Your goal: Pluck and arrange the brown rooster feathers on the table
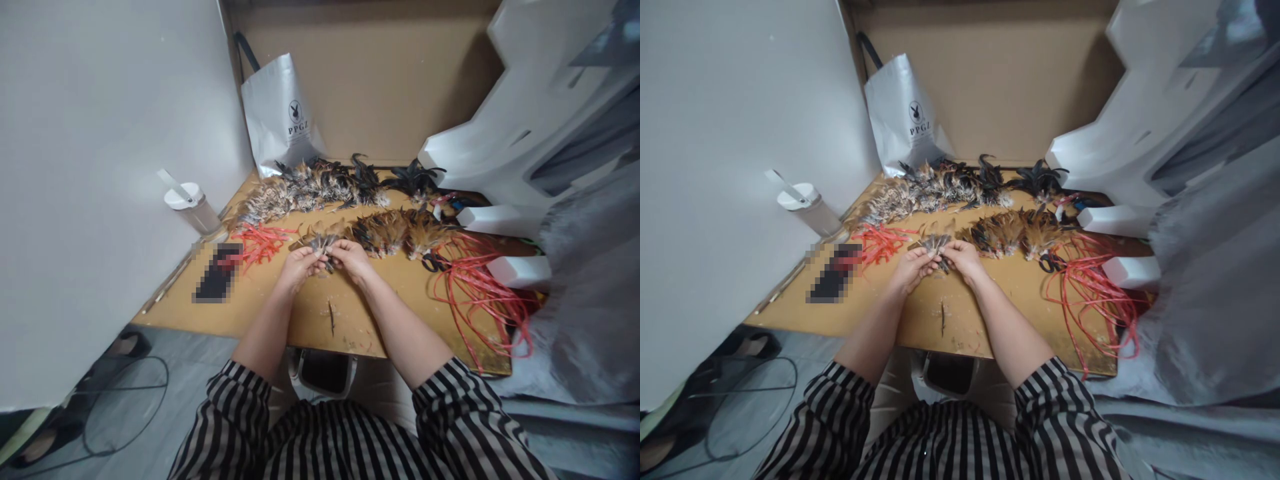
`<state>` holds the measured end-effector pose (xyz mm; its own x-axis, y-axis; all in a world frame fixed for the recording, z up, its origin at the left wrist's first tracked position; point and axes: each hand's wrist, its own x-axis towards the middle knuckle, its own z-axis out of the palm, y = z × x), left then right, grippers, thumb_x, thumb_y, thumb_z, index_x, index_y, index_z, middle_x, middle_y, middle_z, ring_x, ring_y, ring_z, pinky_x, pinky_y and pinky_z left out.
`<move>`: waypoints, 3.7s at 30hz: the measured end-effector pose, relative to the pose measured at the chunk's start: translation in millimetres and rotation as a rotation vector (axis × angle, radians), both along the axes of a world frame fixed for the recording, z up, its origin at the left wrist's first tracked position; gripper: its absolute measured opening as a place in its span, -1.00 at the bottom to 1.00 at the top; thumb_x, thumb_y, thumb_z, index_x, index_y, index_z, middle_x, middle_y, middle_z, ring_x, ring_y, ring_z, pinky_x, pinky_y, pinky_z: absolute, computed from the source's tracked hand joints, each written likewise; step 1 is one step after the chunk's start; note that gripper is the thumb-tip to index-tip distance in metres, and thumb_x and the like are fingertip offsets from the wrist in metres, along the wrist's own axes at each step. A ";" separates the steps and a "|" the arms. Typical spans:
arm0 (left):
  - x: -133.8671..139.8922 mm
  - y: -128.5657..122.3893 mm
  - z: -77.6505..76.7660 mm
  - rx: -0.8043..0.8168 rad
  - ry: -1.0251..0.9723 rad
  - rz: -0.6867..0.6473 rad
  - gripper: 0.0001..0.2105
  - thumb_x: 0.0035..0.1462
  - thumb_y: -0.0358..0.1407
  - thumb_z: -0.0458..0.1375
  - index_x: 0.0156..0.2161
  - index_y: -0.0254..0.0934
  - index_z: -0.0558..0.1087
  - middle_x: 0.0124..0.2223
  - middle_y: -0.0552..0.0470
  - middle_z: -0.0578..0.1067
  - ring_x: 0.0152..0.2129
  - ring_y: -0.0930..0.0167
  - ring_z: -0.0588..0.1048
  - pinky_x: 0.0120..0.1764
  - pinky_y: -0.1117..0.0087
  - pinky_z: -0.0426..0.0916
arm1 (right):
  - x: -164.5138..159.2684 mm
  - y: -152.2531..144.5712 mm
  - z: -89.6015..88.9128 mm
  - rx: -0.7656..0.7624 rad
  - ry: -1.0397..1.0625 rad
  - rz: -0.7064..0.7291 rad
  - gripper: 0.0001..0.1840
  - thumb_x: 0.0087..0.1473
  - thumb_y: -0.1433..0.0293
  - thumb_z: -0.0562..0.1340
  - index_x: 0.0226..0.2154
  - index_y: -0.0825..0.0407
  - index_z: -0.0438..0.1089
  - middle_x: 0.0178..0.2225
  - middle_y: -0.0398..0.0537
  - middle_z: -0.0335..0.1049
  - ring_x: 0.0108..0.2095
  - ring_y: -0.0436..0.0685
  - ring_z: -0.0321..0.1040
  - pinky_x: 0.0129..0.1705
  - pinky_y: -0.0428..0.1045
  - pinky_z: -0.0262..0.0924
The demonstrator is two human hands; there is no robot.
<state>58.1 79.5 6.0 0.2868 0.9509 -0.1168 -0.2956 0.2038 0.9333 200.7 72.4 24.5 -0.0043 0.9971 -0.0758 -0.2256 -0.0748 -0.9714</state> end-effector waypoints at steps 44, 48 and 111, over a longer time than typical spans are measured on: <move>2.8 -1.7 -2.0 0.057 0.118 -0.052 -0.77 -0.22 -0.26 0.28 -0.44 -0.40 0.45 -0.47 -0.04 0.49 -0.64 0.57 0.39 -0.56 0.55 0.25 | -0.4 0.4 -5.1 -0.021 0.125 0.101 -0.71 -0.36 0.30 0.37 -0.61 0.10 0.28 -0.76 -0.24 0.22 -0.73 -0.14 0.05 -0.69 -0.18 -0.16; 4.6 -4.1 0.9 0.067 0.176 -0.065 -0.77 -0.23 -0.25 0.28 -0.47 -0.41 0.45 -0.49 -0.05 0.49 -0.66 0.55 0.39 -0.58 0.54 0.24 | 3.1 1.1 -4.4 -0.014 0.086 0.131 -0.68 -0.35 0.27 0.37 -0.66 0.09 0.24 -0.77 -0.25 0.19 -0.75 -0.15 0.01 -0.70 -0.17 -0.19; -3.1 1.4 -0.8 -0.096 -0.139 0.008 -0.79 -0.24 -0.30 0.29 -0.42 -0.37 0.46 -0.47 0.03 0.47 -0.56 0.58 0.39 -0.48 0.58 0.27 | -4.6 -15.6 4.1 0.716 -1.044 -0.086 -0.79 0.05 0.33 0.08 -0.30 0.03 0.38 -0.39 -0.02 0.31 -0.33 0.08 0.25 -0.27 -0.07 0.09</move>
